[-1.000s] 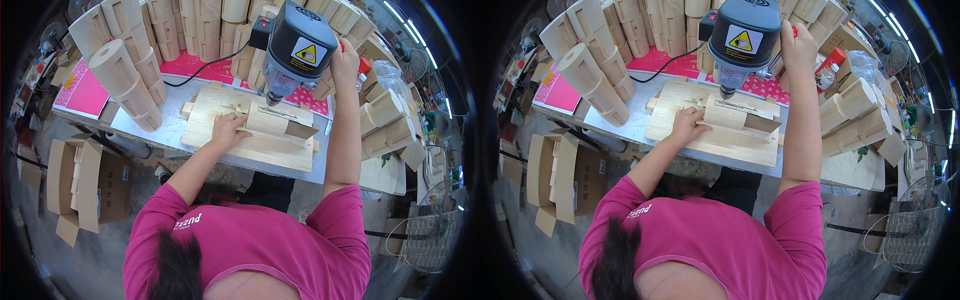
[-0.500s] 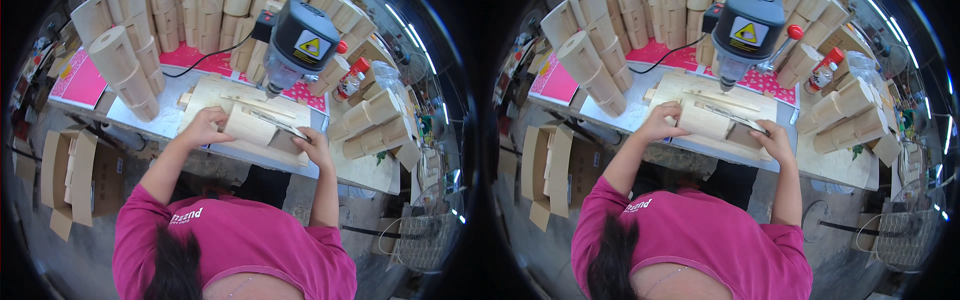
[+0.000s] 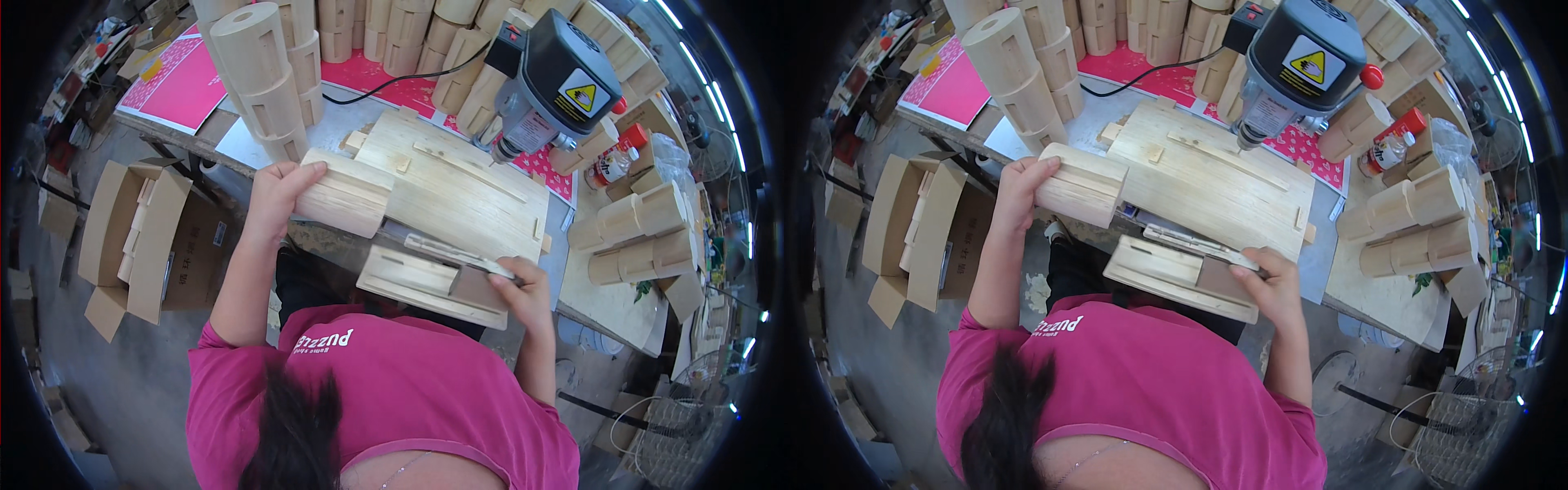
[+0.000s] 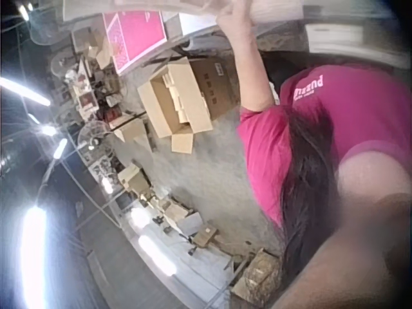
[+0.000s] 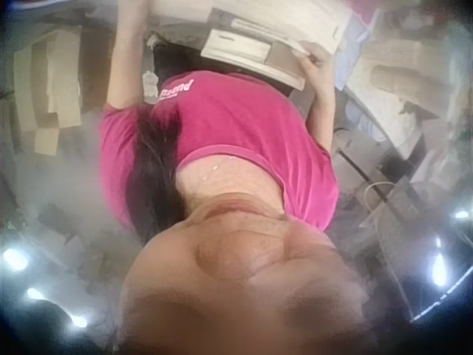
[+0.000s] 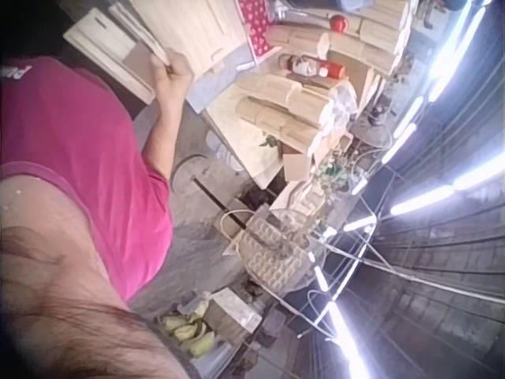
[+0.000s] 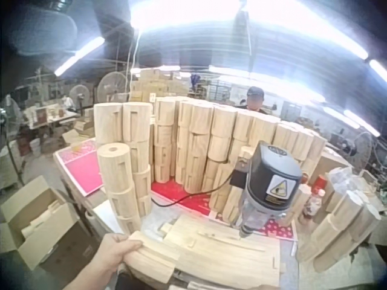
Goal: The person is using a vertical drilling machine to mill or drill into wooden blocks, then inspecting and packing them into a cardboard box.
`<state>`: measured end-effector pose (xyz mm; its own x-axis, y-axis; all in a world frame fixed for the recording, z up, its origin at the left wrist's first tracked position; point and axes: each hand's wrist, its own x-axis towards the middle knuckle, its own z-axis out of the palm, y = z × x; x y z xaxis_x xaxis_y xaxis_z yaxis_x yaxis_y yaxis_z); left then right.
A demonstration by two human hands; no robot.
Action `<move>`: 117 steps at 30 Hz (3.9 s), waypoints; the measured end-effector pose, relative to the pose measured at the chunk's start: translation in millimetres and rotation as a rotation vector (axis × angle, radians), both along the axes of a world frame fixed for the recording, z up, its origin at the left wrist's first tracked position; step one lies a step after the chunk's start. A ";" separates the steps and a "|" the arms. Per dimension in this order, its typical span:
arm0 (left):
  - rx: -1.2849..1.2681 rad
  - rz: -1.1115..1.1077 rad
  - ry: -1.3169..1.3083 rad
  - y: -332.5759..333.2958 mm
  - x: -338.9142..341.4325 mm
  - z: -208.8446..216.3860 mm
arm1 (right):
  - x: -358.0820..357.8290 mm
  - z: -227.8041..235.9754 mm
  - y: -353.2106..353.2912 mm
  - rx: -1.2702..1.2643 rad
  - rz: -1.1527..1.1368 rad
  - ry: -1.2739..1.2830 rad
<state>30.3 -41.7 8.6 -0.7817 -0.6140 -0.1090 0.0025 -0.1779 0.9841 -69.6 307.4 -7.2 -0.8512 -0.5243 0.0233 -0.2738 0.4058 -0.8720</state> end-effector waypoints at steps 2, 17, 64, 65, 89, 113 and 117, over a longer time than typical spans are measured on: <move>-0.043 -0.026 0.000 3.4 -2.0 -9.7 | 0.7 20.7 3.0 -0.045 0.040 0.041; 0.038 -0.200 -0.054 45.2 -29.7 -23.0 | -10.7 6.7 19.0 -0.196 -0.011 0.307; -1.196 -0.496 0.114 41.7 -145.1 -113.4 | -165.4 97.1 -22.4 -0.470 -0.302 0.804; -1.216 -0.489 0.107 41.7 -145.1 -111.9 | -172.5 118.2 -29.2 -0.454 -0.340 0.814; -1.223 -0.491 0.135 40.9 -146.3 -112.9 | -78.8 -18.1 -53.6 -0.383 -0.344 0.872; -1.197 -0.426 0.185 82.4 -154.4 -115.7 | -162.4 147.4 -58.8 0.120 -0.533 1.019; -1.212 -0.445 0.165 80.3 -152.5 -110.4 | -103.5 123.5 -50.5 0.002 -0.465 0.863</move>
<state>-122.2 38.6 -101.8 -0.8933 0.0602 0.4454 0.3093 0.8013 0.5121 -173.1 256.9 116.3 -0.6638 -0.1418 0.7344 -0.6298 0.6356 -0.4465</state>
